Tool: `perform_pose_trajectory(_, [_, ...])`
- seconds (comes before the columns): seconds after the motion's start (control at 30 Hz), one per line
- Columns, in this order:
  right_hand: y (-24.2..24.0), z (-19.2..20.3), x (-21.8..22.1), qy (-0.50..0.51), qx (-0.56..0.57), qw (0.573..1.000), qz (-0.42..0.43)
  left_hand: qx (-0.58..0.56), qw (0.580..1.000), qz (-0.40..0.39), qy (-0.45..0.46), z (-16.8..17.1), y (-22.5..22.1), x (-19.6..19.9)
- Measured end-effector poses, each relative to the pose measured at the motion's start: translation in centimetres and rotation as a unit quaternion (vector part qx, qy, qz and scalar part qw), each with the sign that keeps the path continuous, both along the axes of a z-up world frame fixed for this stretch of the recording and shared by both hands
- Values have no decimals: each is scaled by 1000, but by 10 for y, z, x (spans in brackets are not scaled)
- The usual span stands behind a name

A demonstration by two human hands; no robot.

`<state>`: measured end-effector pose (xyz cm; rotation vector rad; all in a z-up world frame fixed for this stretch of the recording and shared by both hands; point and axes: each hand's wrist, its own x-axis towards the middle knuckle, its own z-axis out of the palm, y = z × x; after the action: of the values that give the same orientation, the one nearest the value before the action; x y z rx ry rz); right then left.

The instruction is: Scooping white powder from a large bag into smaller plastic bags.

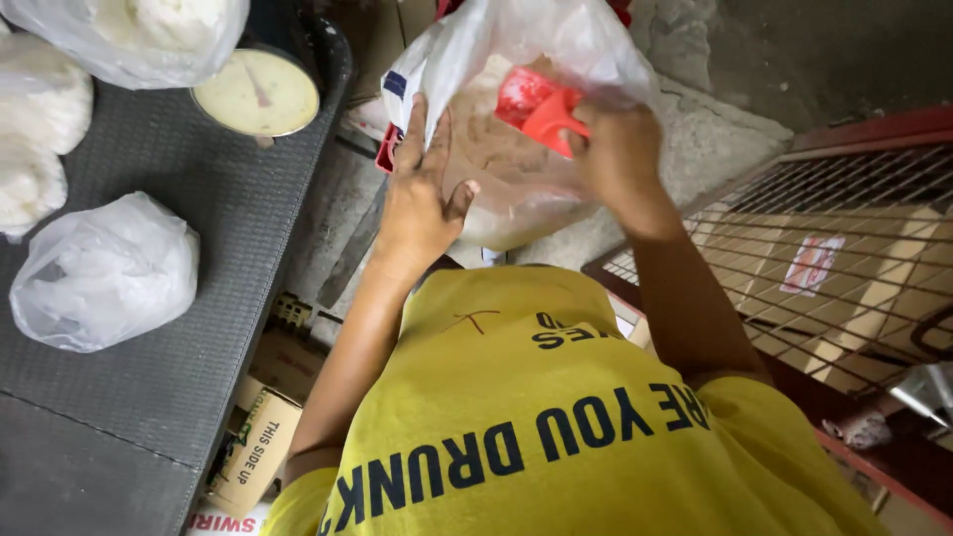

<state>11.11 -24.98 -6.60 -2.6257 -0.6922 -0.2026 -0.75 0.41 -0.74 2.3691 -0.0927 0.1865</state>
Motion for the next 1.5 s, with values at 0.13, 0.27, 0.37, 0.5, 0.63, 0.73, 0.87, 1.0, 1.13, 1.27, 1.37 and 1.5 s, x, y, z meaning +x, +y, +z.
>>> perform_pose_trajectory(0.13, [32,-52,17,-30,-12,999,35,-14,1000,5,5,-2,0,-4])
perform_pose_trajectory(0.27, [51,-84,32,-2,-34,999,36,-20,1000,15,7,3,-4,-5])
perform_pose_trajectory(0.37, [44,-56,26,22,-41,997,61,-29,999,19,19,6,-3,-2])
perform_pose_trajectory(0.5, [48,-58,15,40,-26,997,55,-35,999,18,17,4,-2,0])
perform_pose_trajectory(0.63, [58,-69,20,48,-64,995,66,-44,999,20,23,8,-7,1])
perform_pose_trajectory(0.73, [53,-60,17,57,-31,997,52,-50,998,18,20,2,-4,1])
perform_pose_trajectory(0.87, [30,-36,10,65,13,995,71,-56,998,13,11,1,0,-2])
perform_pose_trajectory(1.0, [7,-7,0,92,4,993,69,-63,998,21,13,0,0,-1])
perform_pose_trajectory(1.13, [4,-24,-3,22,-42,997,66,-56,998,13,7,-1,-2,0])
perform_pose_trajectory(1.27, [24,-54,1,105,-78,991,39,-47,999,7,12,1,-2,4])
perform_pose_trajectory(1.37, [28,-49,2,131,-102,986,17,-52,998,8,20,1,-2,4])
perform_pose_trajectory(1.5, [19,-21,2,50,-53,996,58,-56,998,11,19,1,-1,3])
